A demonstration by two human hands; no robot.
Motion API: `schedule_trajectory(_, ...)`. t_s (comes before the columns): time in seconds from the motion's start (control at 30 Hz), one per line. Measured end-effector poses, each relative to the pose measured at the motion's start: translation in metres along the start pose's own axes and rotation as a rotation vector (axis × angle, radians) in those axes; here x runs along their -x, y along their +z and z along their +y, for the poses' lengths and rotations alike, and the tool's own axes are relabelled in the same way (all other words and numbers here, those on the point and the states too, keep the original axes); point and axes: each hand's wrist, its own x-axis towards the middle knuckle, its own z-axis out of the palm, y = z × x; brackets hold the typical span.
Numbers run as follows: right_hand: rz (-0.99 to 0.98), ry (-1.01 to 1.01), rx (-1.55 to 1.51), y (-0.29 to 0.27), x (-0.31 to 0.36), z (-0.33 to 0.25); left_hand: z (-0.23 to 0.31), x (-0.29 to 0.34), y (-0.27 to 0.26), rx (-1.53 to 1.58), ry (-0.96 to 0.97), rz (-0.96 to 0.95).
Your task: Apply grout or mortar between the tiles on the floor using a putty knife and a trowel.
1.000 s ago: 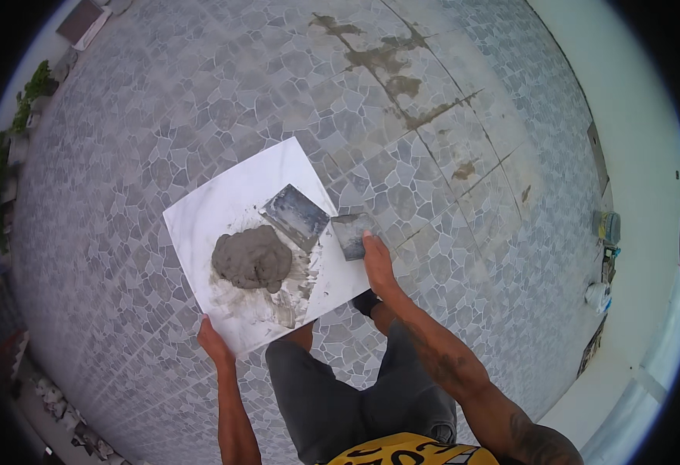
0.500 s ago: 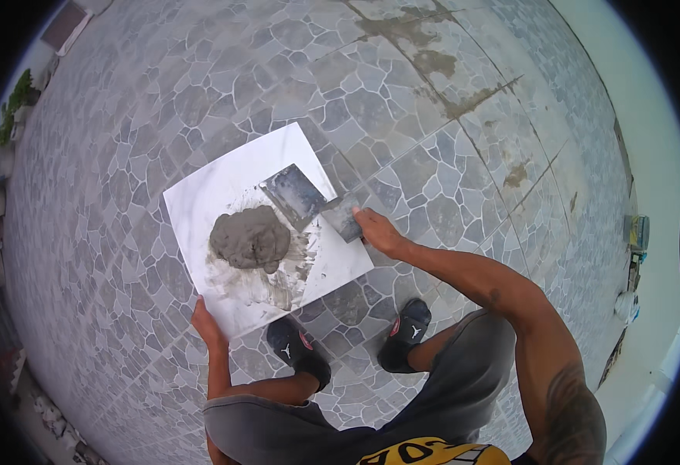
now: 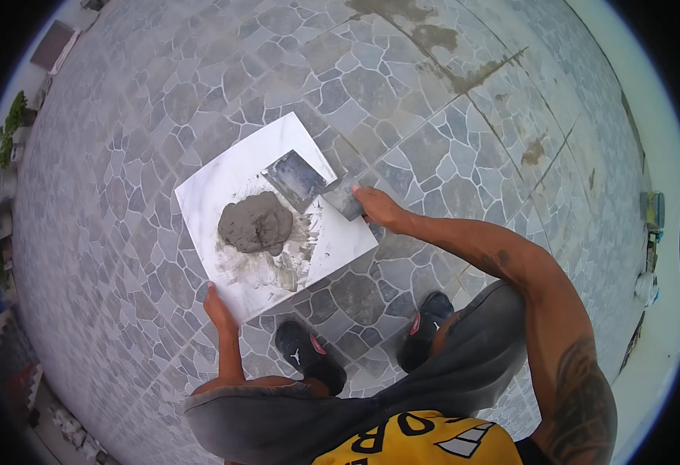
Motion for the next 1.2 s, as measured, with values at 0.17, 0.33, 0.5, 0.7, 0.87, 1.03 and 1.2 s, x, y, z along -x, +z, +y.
schedule_trajectory(0.17,0.104,-0.080,0.272,-0.041,-0.071,0.014,-0.058,-0.045,0.058,-0.029,-0.022,-0.008)
schedule_trajectory(0.33,-0.002,-0.059,0.419,-0.093,-0.082,-0.016,-0.097,-0.059,0.071,-0.089,-0.213,0.083)
schedule_trajectory(0.5,0.061,-0.017,0.606,-0.182,0.012,-0.066,0.022,0.126,0.084,0.114,-0.173,-0.216)
schedule_trajectory(0.7,0.226,0.090,0.743,-0.166,0.154,-0.136,0.017,0.121,0.051,0.102,-0.155,-0.209)
schedule_trajectory(0.87,0.334,0.209,0.739,-0.080,0.225,-0.136,-0.008,0.098,0.040,0.101,-0.155,-0.239)
schedule_trajectory(1.03,0.412,-0.161,0.870,-0.045,0.224,-0.081,-0.044,0.074,0.043,0.099,-0.151,-0.294)
schedule_trajectory(1.2,0.443,-0.160,0.966,-0.039,0.218,-0.066,-0.069,0.054,0.036,0.047,-0.104,-0.338)
